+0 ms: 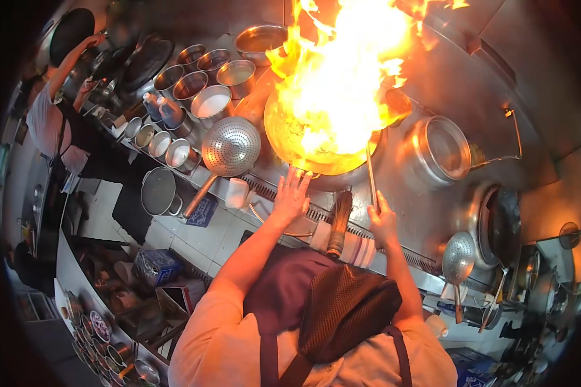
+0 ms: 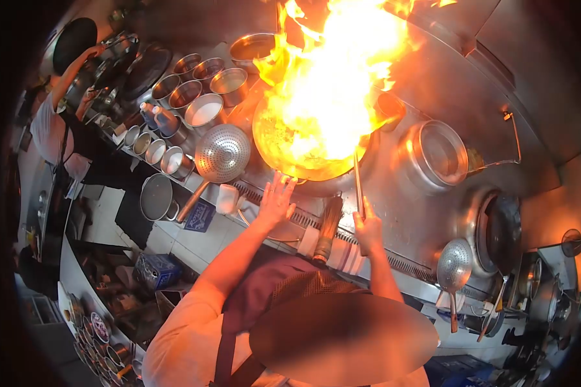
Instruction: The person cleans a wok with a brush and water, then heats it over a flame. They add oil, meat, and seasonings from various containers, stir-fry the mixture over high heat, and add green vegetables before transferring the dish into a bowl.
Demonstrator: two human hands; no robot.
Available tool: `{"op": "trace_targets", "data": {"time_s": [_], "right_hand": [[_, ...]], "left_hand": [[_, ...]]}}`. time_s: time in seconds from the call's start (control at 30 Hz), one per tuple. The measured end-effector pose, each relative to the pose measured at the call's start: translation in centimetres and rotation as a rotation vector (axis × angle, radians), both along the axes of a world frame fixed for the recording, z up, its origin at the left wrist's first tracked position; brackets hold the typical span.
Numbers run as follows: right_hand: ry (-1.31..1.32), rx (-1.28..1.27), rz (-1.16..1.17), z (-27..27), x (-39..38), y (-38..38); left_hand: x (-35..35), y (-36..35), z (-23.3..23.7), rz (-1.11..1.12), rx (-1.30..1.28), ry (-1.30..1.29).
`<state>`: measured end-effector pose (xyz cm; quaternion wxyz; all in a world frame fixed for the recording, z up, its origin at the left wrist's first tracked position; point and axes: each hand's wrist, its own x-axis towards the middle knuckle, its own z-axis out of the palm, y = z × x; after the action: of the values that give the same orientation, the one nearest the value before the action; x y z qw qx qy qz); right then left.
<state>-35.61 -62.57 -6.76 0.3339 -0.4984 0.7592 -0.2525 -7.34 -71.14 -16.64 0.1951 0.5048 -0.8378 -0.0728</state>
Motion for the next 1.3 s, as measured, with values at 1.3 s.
{"op": "trace_targets", "data": {"time_s": [1.3], "right_hand": [[0.341,-0.221,0.199,0.0,-6.5,2.5]], "left_hand": [[1.0,-0.2,2.2,-0.019,0.023,0.037]]}}
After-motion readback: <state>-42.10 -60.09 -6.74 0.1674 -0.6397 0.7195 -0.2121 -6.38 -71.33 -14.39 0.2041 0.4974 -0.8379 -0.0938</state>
